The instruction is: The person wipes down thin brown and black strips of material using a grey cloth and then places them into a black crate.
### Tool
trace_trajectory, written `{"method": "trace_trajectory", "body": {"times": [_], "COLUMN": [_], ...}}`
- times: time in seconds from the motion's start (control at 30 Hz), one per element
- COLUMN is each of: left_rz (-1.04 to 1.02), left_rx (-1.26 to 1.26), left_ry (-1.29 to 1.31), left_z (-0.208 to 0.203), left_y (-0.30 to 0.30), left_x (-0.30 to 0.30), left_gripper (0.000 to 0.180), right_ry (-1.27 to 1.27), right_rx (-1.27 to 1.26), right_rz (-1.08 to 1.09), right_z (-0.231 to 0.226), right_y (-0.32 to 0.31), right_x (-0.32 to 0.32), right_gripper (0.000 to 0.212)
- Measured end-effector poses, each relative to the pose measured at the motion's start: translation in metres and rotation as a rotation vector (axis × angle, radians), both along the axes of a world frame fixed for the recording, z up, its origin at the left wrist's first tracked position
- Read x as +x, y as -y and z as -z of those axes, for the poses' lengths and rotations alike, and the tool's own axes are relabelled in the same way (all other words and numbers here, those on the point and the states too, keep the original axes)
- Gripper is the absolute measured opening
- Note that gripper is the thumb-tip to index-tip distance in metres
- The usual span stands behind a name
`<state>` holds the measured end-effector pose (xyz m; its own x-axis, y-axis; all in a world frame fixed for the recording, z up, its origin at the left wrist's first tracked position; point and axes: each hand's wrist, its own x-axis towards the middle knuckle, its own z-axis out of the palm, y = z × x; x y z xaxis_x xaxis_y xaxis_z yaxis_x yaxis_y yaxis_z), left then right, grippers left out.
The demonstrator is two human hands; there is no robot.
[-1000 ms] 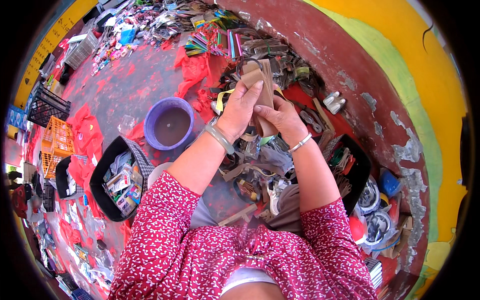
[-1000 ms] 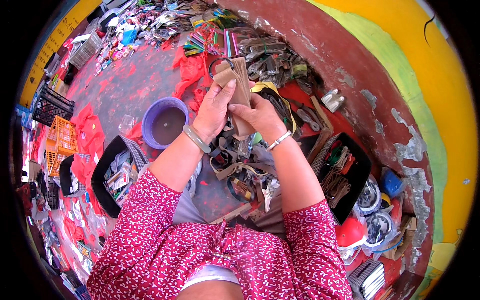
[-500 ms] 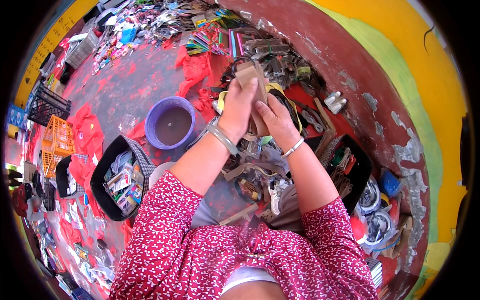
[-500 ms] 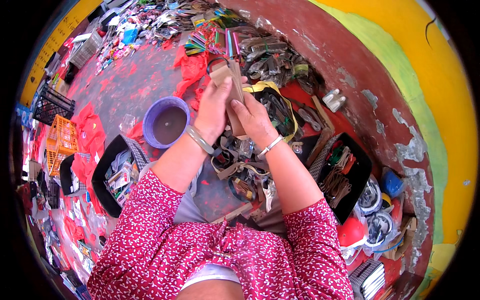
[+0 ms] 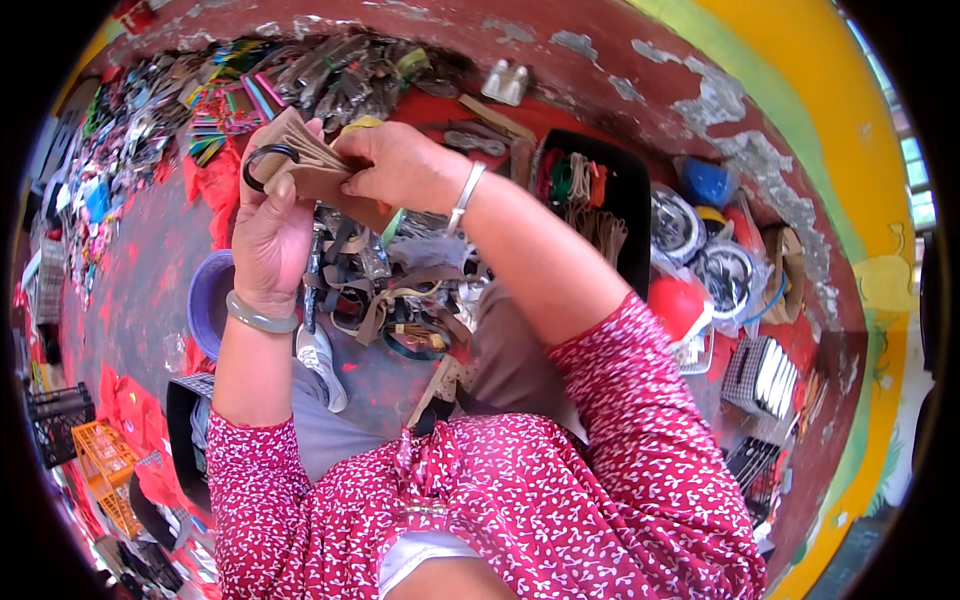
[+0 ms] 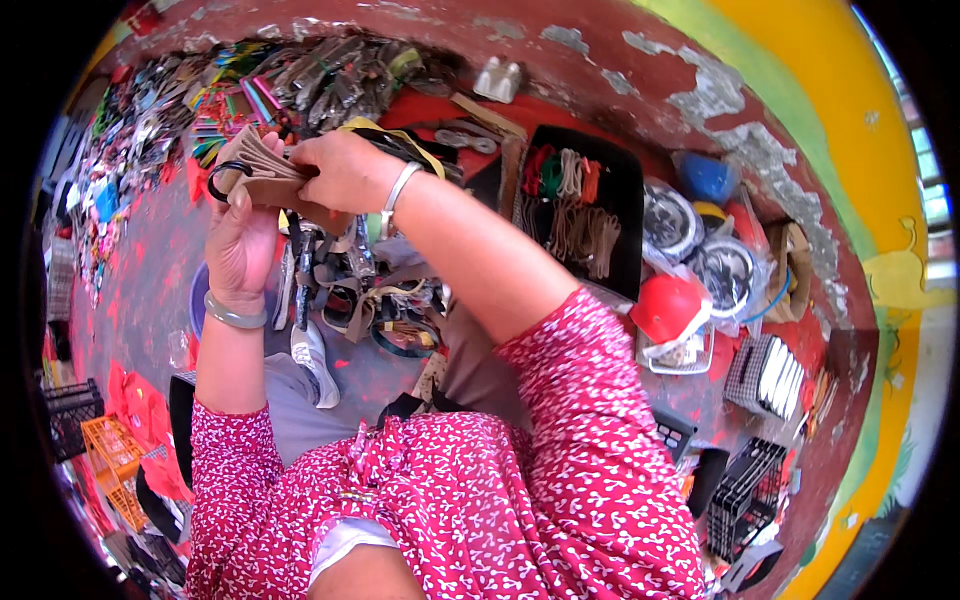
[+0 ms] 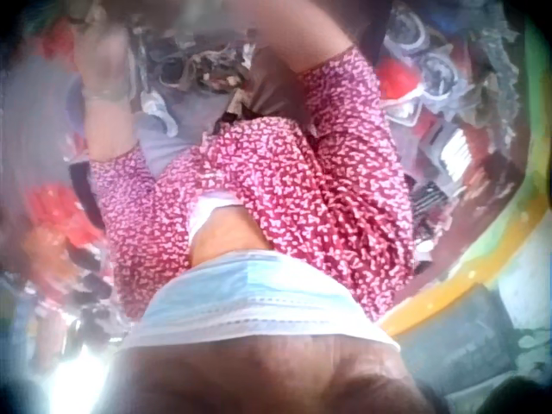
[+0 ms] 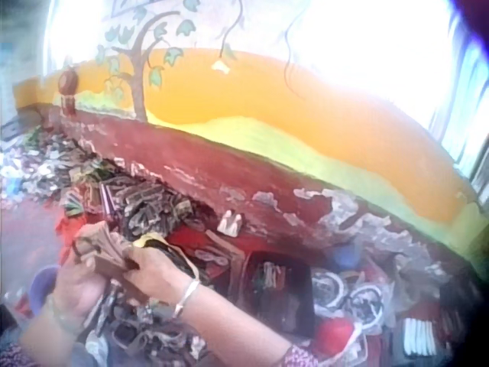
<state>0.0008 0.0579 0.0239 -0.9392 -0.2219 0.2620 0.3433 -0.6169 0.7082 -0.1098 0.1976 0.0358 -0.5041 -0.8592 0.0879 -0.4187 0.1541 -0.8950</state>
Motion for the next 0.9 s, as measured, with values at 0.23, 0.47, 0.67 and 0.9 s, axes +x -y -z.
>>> {"method": "trace_trajectory", "body": {"times": [0.23, 0.47, 0.67, 0.9], "left_rz": [0.248, 0.371, 0.332, 0.409], "left_rx": [-0.162, -0.325, -0.355, -0.391], "left_ry": [0.267, 0.579, 0.809, 0.921], "left_z": [0.022, 0.080, 0.125, 0.162], "left_y": [-0.077, -0.065, -0.055, -0.067], "left_x": [-0.017, -0.034, -0.035, -0.038], "left_gripper": [0.080, 0.061, 0.043, 0.040], "right_ry": [-0.166, -0.257, -0.190, -0.159], "right_rx": [0.290, 0.664, 0.961, 1.255], "right_rz": [0.065, 0.426, 0.491, 0.024], "right_z": [0.007, 0.140, 0.264, 0.367], "right_y": [-0.151, -0.355, -0.424, -0.442], "right_x": [-0.062, -0.092, -0.064, -0.067], "right_gripper": [0.033, 0.023, 0.021, 0.022]}}
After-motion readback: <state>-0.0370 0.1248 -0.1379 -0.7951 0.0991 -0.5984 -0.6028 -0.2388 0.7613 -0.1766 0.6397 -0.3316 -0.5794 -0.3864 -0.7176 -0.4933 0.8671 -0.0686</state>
